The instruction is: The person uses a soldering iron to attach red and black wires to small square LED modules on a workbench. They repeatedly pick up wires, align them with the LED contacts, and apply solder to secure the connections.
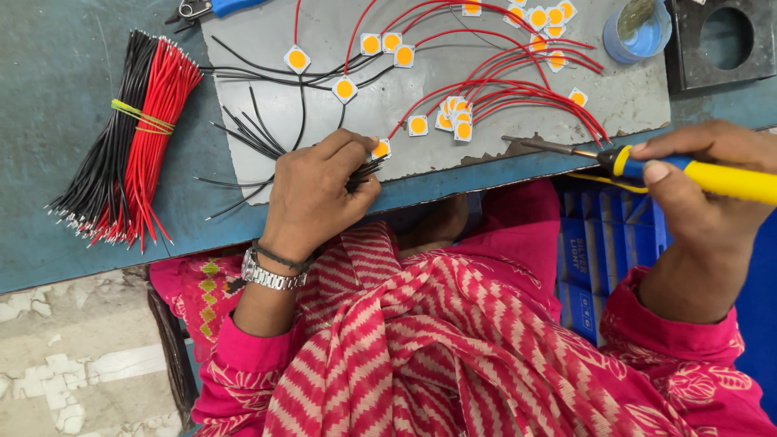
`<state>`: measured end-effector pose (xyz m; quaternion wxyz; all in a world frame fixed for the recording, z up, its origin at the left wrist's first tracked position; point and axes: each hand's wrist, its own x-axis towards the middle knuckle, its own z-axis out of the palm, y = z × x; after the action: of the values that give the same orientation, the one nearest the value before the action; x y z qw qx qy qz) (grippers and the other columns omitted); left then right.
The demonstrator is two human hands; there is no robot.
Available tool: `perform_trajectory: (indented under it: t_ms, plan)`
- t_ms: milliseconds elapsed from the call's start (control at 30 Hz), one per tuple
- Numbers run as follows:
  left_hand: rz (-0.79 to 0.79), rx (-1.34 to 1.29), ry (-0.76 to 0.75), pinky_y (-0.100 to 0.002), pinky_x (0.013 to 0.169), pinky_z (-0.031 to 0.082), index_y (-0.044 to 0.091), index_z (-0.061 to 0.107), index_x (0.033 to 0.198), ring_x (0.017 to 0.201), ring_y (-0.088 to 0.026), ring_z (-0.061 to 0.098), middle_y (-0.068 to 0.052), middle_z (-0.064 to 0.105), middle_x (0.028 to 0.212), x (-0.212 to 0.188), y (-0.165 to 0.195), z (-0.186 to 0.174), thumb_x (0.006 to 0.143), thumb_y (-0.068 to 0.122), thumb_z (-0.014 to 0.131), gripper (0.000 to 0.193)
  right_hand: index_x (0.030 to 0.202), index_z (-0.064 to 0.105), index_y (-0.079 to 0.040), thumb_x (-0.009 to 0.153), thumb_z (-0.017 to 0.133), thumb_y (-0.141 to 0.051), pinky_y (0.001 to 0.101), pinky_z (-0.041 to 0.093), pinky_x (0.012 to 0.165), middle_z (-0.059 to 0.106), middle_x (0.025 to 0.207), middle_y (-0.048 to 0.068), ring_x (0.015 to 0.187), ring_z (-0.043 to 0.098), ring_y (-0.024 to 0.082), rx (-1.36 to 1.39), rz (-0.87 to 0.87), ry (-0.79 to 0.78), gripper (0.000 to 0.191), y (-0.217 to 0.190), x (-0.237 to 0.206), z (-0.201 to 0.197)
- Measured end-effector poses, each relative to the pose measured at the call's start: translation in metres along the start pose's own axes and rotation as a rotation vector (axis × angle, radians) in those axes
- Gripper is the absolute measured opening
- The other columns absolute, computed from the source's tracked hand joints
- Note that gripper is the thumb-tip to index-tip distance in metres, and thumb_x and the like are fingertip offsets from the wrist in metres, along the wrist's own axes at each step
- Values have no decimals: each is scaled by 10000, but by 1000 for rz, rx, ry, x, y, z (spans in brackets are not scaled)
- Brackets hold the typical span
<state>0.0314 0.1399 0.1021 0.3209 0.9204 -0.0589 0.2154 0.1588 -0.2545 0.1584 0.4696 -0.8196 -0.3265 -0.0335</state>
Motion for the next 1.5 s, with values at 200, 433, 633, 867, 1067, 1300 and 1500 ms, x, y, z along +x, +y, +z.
perform_trajectory:
  t_ms: [200, 433, 633, 867, 1067, 1300, 1500]
  plan:
    - [-6, -4, 0, -378, 606, 531, 55, 692, 959, 727, -265, 681, -26, 714, 1031, 0, 1, 0, 826, 71, 728, 139, 1028, 682, 104, 1003, 699, -119, 191, 432, 592, 675, 888, 147, 594, 558, 117, 172, 163, 115, 225, 20, 7, 2]
    - [-6, 7, -3, -381, 602, 528, 58, 696, 960, 722, -265, 680, -28, 712, 1024, 0, 1, -1, 821, 78, 734, 145, 979, 614, 109, 1007, 618, -88, 218, 397, 539, 635, 843, 179, 536, 474, 120, 484, 240, 200, 199, 38, 14, 7]
    - [-6, 3, -3, -377, 611, 533, 54, 684, 946, 732, -260, 685, -22, 717, 1039, 0, 0, 0, 828, 80, 734, 131, 917, 605, 97, 974, 573, -87, 247, 345, 481, 534, 689, 128, 485, 417, 133, 588, 402, 286, 195, 47, 24, 10]
    - [-8, 6, -2, -377, 604, 530, 56, 693, 951, 726, -261, 683, -25, 716, 1032, 0, 0, 0, 824, 80, 738, 137, 885, 592, 67, 1003, 594, -125, 249, 330, 457, 495, 643, 100, 477, 411, 126, 648, 495, 322, 225, 51, 25, 18]
    - [-6, 1, -2, -375, 613, 532, 56, 697, 961, 734, -262, 684, -26, 713, 1032, 0, 0, 0, 820, 81, 737, 148, 872, 557, 48, 1023, 584, -128, 258, 336, 448, 497, 636, 109, 470, 419, 130, 691, 432, 384, 233, 55, 23, 16]
    - [-14, 1, -8, -377, 607, 530, 53, 695, 953, 724, -261, 680, -25, 714, 1030, -1, 0, 0, 824, 82, 736, 139, 893, 545, 55, 1038, 585, -90, 274, 352, 460, 504, 668, 120, 493, 443, 145, 650, 380, 393, 208, 61, 21, 16]
    - [-4, 8, -1, -379, 605, 528, 53, 693, 948, 725, -264, 680, -26, 716, 1034, 0, 0, 0, 825, 77, 734, 132, 924, 565, 50, 1025, 591, -84, 278, 367, 456, 541, 713, 123, 489, 447, 140, 649, 405, 412, 170, 61, 20, 20]
